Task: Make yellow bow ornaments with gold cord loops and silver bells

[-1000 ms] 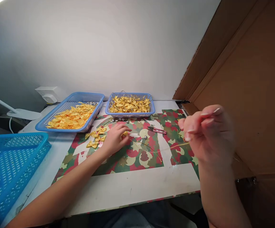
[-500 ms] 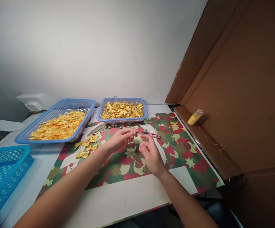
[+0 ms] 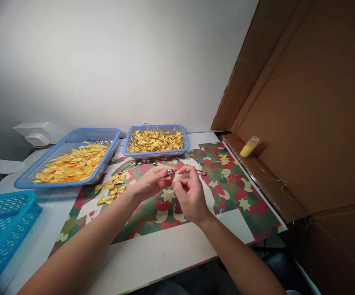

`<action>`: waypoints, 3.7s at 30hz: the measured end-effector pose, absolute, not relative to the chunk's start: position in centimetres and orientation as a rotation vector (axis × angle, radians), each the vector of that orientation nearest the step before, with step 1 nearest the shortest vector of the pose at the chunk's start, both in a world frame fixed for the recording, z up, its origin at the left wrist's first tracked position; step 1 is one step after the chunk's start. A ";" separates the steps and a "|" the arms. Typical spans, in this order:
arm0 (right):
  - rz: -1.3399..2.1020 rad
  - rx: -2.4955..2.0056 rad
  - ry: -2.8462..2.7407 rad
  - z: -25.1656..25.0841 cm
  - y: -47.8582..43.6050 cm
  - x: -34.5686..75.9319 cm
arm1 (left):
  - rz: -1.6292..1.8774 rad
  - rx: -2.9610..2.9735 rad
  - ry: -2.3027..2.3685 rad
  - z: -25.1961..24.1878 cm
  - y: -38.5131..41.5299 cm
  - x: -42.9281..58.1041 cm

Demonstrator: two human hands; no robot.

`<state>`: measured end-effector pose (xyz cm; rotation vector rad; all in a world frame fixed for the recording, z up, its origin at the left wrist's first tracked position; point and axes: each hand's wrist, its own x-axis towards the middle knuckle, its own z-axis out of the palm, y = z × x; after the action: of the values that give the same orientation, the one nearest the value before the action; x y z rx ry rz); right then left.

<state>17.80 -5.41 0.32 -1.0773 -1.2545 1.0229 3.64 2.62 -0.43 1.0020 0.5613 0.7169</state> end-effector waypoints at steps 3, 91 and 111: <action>1.033 -1.069 -1.255 0.4 -5.6 17.8 | 0.732 1.005 0.571 -0.4 2.7 3.6; 0.548 -0.656 -1.441 19.0 -3.1 20.3 | 0.745 1.743 1.248 -1.3 6.5 -2.3; 0.928 -1.261 -1.503 -4.3 -2.1 18.2 | 0.847 0.996 0.995 -3.5 1.6 1.3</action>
<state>18.16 -2.15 -4.28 -1.2613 -1.5027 0.9284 1.29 1.61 -3.53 0.9958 0.9950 0.8467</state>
